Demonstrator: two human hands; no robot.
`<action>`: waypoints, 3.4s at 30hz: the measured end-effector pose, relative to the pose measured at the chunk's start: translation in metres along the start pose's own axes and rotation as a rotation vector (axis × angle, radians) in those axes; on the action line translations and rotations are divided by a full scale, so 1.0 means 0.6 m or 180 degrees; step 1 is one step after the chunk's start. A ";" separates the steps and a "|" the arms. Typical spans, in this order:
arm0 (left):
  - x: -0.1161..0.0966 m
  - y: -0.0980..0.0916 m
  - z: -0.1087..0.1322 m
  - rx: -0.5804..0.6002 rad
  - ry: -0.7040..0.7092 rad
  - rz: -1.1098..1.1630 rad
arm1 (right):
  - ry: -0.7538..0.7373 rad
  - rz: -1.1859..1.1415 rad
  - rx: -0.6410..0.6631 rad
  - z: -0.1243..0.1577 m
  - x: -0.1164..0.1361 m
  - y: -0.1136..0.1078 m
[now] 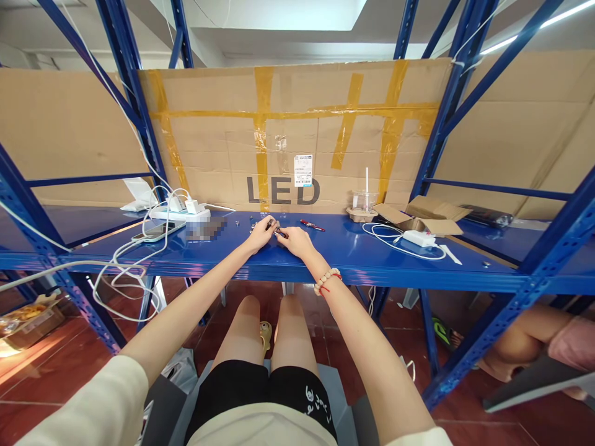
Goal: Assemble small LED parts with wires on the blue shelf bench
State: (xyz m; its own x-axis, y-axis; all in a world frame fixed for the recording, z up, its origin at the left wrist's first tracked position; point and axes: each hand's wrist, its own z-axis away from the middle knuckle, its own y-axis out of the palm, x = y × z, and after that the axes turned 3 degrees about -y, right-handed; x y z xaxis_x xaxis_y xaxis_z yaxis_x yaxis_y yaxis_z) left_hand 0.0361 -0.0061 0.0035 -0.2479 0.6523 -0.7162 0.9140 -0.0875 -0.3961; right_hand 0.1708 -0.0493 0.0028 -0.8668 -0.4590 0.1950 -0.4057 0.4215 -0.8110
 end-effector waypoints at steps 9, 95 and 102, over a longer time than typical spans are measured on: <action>0.006 0.000 -0.004 -0.0014 0.0068 -0.0098 | 0.0033 0.0271 -0.0012 0.001 0.003 0.000; -0.015 0.003 -0.001 0.0454 -0.0986 0.1372 | -0.0139 0.0101 -0.0831 0.004 0.008 -0.005; -0.003 0.006 -0.007 0.0257 -0.1080 0.1430 | -0.0106 0.0057 -0.0869 0.003 0.008 -0.004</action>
State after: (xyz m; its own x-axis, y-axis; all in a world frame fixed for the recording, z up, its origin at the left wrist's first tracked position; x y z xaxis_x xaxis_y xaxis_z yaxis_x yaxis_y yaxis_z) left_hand 0.0411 -0.0045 0.0060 0.0582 0.2604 -0.9637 0.9294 -0.3666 -0.0430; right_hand 0.1679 -0.0540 0.0044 -0.8663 -0.4733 0.1601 -0.4576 0.6229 -0.6345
